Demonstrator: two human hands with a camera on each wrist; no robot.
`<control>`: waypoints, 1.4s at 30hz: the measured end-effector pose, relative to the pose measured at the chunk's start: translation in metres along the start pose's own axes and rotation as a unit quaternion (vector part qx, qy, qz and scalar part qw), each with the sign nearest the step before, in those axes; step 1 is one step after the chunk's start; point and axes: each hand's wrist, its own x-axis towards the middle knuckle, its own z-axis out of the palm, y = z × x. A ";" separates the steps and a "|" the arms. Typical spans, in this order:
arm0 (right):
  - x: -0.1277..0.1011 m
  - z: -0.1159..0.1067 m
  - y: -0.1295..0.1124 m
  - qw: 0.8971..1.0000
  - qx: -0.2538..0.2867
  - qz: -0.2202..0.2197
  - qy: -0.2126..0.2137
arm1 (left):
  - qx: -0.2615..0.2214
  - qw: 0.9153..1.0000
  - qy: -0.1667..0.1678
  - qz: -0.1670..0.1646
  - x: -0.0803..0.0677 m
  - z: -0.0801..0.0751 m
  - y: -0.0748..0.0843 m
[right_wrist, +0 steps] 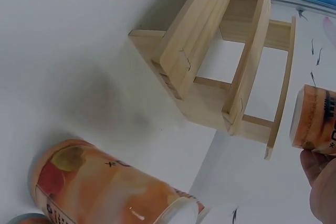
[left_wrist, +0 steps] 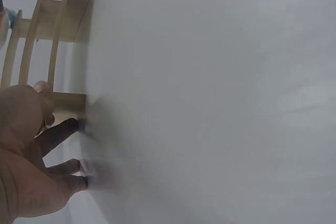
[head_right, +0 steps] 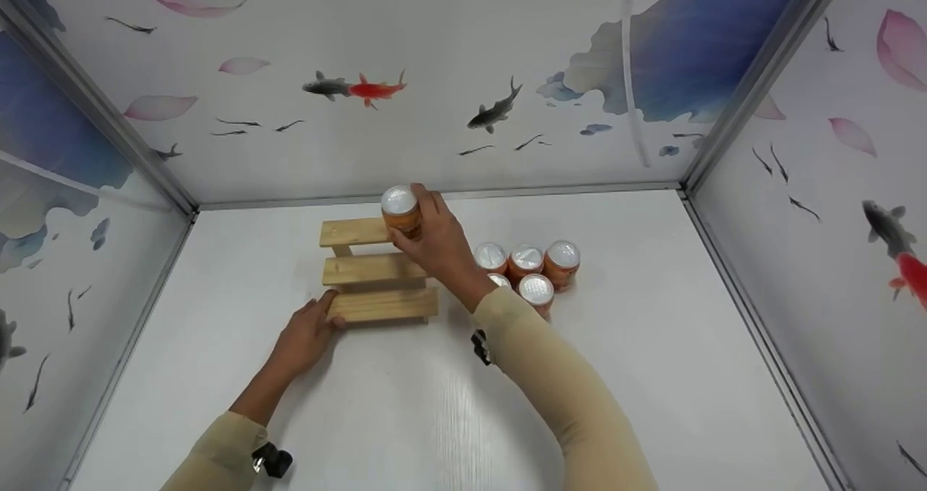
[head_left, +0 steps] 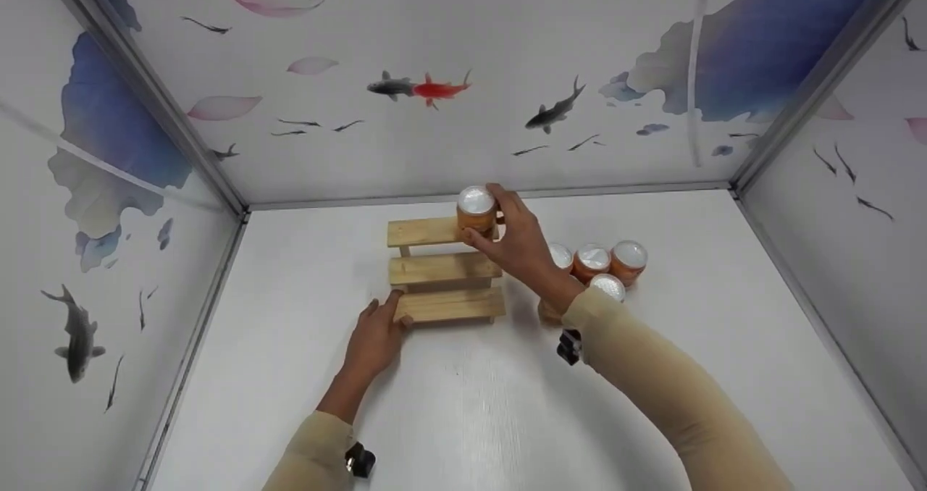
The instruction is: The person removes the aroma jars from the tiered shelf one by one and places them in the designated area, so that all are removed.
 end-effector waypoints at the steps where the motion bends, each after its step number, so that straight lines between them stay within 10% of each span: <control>1: -0.001 -0.002 0.002 1.000 -0.002 0.002 0.002 | -0.003 1.000 -0.002 -0.001 0.000 0.000 0.000; 42: -0.080 -0.105 0.051 0.995 -0.049 0.070 0.054 | -0.029 0.999 0.014 0.032 -0.001 -0.001 -0.003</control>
